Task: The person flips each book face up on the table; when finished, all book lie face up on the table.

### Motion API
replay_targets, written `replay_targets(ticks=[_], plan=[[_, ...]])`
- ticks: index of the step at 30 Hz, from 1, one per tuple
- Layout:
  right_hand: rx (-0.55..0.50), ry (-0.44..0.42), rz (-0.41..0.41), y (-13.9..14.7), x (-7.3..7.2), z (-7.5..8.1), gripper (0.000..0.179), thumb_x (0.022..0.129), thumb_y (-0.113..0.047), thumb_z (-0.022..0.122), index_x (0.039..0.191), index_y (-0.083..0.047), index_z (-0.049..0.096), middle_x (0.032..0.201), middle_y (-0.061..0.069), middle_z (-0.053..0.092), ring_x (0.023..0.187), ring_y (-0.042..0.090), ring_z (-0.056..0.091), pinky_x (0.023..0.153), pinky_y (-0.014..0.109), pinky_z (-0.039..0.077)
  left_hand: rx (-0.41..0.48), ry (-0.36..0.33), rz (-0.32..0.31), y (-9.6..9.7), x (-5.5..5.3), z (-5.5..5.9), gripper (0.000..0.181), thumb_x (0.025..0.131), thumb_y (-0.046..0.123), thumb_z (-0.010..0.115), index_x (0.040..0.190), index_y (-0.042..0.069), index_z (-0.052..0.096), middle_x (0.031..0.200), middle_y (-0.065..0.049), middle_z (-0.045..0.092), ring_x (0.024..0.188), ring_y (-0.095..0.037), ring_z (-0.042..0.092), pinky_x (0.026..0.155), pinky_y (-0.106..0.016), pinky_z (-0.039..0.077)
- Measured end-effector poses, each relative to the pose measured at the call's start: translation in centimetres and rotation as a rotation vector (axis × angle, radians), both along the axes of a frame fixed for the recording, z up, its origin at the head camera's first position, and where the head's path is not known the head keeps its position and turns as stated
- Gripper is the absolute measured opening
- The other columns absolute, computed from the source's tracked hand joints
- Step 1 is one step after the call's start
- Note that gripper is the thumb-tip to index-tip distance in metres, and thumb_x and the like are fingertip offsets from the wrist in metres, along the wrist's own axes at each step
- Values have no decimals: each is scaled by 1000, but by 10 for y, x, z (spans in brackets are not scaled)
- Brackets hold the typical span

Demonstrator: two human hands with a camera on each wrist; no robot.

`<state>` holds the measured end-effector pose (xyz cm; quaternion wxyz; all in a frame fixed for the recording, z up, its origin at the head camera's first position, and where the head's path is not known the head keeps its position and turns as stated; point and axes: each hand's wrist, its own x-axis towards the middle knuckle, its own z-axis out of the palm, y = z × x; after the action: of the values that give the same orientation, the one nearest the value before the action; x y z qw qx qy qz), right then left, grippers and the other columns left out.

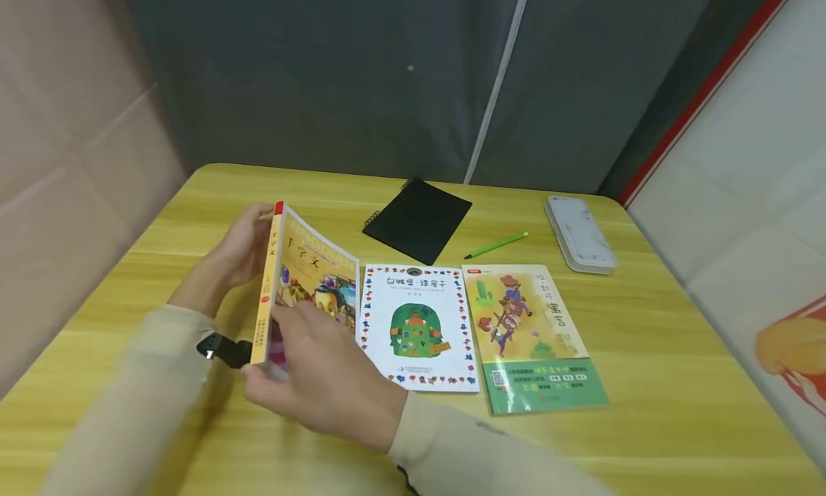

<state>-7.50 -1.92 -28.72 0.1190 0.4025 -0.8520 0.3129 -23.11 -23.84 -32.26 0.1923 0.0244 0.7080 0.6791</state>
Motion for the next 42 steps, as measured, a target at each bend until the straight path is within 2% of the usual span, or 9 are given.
replay_targets(ticks=[4,7,15,19,23,28,32,36,42], plan=[[67,58,-43,-8,2,-6,36,85,-36,72,107,-10,61,93,-6,54,81,0,43,66,6,35,-275,85,-49,-6,2,18,63,103,52,34,122,-6,49,95,-2,68,85,-15,69,77,-30,57],[146,27,-41,-12,3,-9,43,88,-42,69,114,-9,59,99,-6,55,83,1,43,66,6,34,-376,89,-31,-9,3,23,51,102,33,48,122,-13,52,87,-2,72,78,-13,71,72,-29,58],[421,-188,-37,1,-6,-28,67,85,-56,70,129,-9,52,132,3,47,110,9,46,87,17,49,-410,68,45,-24,7,11,32,99,22,53,109,-8,60,70,3,66,52,-3,52,49,-22,44],[568,-241,-84,14,-13,-43,73,82,-55,74,132,-5,54,143,12,43,127,22,45,105,31,44,-407,54,33,-30,8,1,36,99,20,52,114,-12,57,75,1,69,60,-7,61,56,-24,50],[672,-211,-52,23,-17,-49,62,84,-46,75,127,-4,59,137,11,47,120,23,47,101,34,46,-438,36,10,-38,10,-6,43,100,20,51,124,-15,50,83,-1,71,72,-12,69,66,-27,55],[715,-118,32,26,-21,-50,46,86,-40,74,116,-7,65,120,6,51,101,18,44,88,27,45,-630,72,-27,-50,11,-14,42,98,30,60,115,-8,54,74,3,58,68,-12,55,63,-29,46],[724,-89,56,26,-21,-51,52,85,-43,75,122,-7,66,121,6,51,98,17,42,84,26,45,-813,128,-33,-54,11,-18,54,94,41,65,119,-7,56,76,-3,50,71,-18,46,63,-31,37],[729,-59,52,25,-21,-52,58,83,-49,76,124,-9,66,121,6,52,98,17,43,81,27,47,-849,168,10,-51,11,-24,64,92,41,69,127,-10,55,82,-7,59,70,-18,52,61,-30,43],[702,-128,34,25,-23,-53,67,81,-54,76,130,-10,63,128,4,51,102,17,44,89,27,46,-860,205,85,-46,15,-29,57,91,36,71,125,-7,56,84,-12,65,67,-18,55,57,-31,44]])
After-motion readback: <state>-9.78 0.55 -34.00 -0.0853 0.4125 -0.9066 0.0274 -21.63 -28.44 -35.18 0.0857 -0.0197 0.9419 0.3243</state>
